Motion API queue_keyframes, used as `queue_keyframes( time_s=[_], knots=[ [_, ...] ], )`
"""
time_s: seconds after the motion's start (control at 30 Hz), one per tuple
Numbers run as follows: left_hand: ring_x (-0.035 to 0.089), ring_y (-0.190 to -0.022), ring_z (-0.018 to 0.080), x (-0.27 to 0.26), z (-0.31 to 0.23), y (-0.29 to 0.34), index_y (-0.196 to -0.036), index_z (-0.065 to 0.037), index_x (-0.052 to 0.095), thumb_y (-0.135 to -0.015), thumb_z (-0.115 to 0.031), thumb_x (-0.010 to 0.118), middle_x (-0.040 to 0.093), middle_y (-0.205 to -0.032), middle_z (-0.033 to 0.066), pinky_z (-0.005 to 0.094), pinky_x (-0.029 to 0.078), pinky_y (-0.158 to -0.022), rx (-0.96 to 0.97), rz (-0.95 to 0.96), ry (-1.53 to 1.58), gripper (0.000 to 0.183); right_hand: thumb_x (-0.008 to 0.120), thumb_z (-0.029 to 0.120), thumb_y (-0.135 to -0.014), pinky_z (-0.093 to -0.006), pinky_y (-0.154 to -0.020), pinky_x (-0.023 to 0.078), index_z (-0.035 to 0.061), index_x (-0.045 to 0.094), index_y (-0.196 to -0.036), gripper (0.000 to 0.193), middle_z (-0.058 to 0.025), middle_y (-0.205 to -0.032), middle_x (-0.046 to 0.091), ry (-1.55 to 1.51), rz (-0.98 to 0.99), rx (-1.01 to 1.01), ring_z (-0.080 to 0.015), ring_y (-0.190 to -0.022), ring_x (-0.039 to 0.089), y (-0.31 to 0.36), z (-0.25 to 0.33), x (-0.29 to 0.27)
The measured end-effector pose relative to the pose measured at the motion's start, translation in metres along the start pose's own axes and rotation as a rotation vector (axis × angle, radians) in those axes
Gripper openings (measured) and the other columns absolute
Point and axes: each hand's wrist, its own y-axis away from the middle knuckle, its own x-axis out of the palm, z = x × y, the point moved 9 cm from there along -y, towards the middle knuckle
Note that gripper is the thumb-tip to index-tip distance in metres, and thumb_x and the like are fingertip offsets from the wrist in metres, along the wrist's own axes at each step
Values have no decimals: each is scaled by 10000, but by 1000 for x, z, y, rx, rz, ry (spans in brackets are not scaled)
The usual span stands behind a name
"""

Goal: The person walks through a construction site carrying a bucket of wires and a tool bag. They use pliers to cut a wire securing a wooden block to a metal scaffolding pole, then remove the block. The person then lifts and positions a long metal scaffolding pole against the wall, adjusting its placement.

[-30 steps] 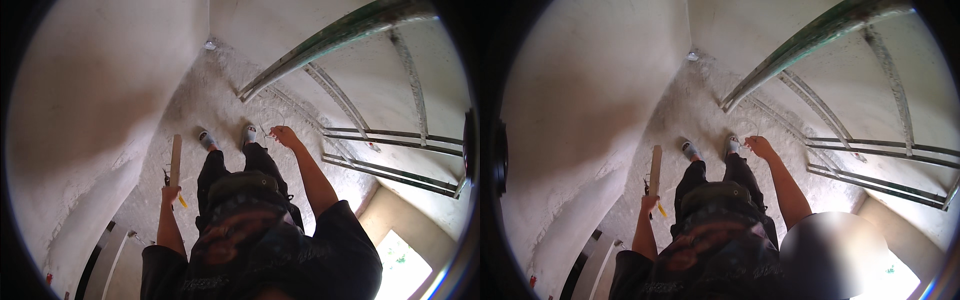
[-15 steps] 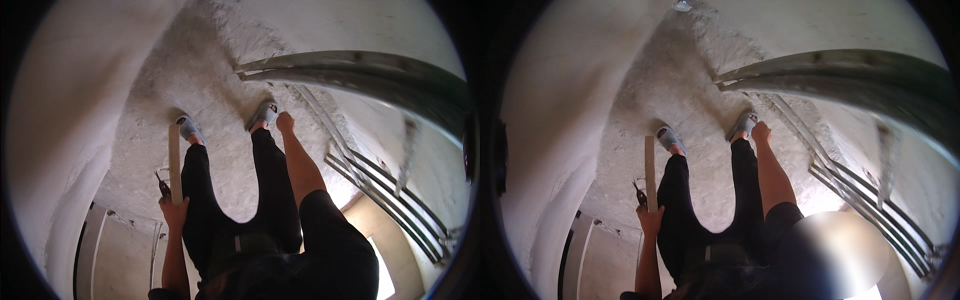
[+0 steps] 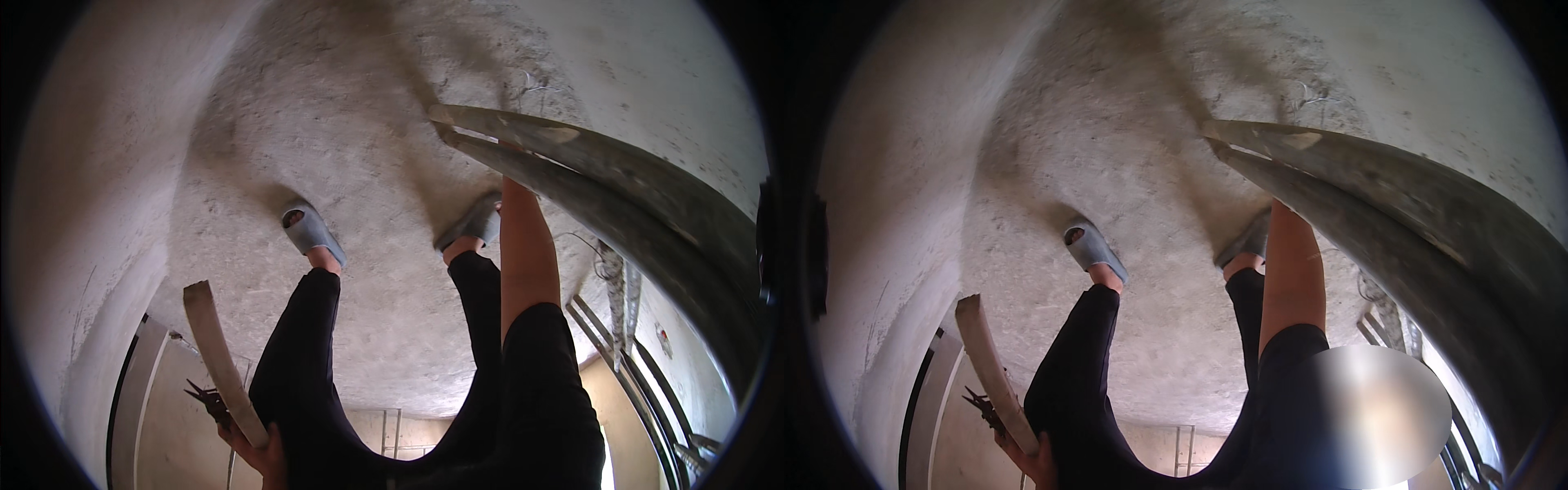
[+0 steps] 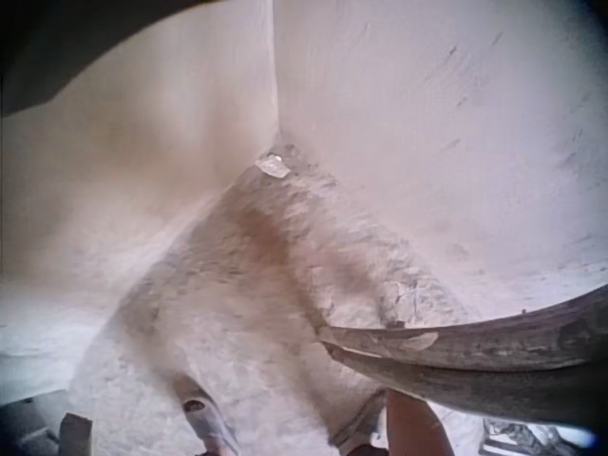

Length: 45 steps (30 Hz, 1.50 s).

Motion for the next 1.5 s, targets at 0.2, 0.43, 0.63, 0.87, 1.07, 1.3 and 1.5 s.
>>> queue_keyframes(
  time_s=[0.2,0.43,0.63,0.87,1.07,1.3,1.5],
  knots=[
    [295,-1383,500,-3,23,14,-1420,22,414,-722,-304,791,315,-1458,327,593,237,-1137,-107,-59,-60,858,547,211,-931,-378,-647,397,132,612,-933,102,-68,-941,600,-242,123,79,-211,-795,535,-20,-7,54],
    [341,-1344,485,-7,-2,-12,-1334,48,474,-722,-281,789,365,-1390,314,587,265,-1110,-5,18,83,763,572,215,-929,-329,-517,356,145,583,-834,118,-38,-840,566,-378,250,251,-158,-656,495,9,-49,46],
    [405,-1279,453,-15,-13,-16,-1253,53,525,-681,-219,792,399,-1331,291,559,329,-1059,-33,23,144,688,593,219,-927,-287,-405,321,156,558,-749,192,-13,-754,537,-170,414,498,-114,-537,460,142,-129,54],
    [419,-1283,425,-14,-17,-36,-1248,49,529,-663,-181,788,386,-1361,267,530,364,-1048,-65,78,153,680,568,288,-900,-504,-831,529,22,548,-1105,336,-244,-987,685,594,132,-336,-416,-979,668,161,-114,44],
    [384,-1328,447,-11,2,-40,-1344,47,485,-698,-159,772,367,-1405,276,538,316,-1101,-39,63,105,736,544,292,-874,-524,-957,476,-21,559,-1175,435,-301,-1118,664,554,66,-177,-451,-1094,629,121,-35,20],
    [368,-1345,451,-12,14,-36,-1377,61,456,-756,-181,772,377,-1408,287,541,291,-1116,-15,43,108,737,499,236,-924,-511,-850,541,22,691,-989,295,-233,-991,700,768,416,-537,-422,-970,674,169,-40,86],
    [380,-1330,455,-7,14,-39,-1398,50,441,-767,-253,787,373,-1406,299,550,304,-1101,19,73,84,780,542,197,-950,-386,-757,535,51,682,-1012,211,-116,-924,675,464,1160,-675,-242,-776,670,323,-84,119]
  ],
)
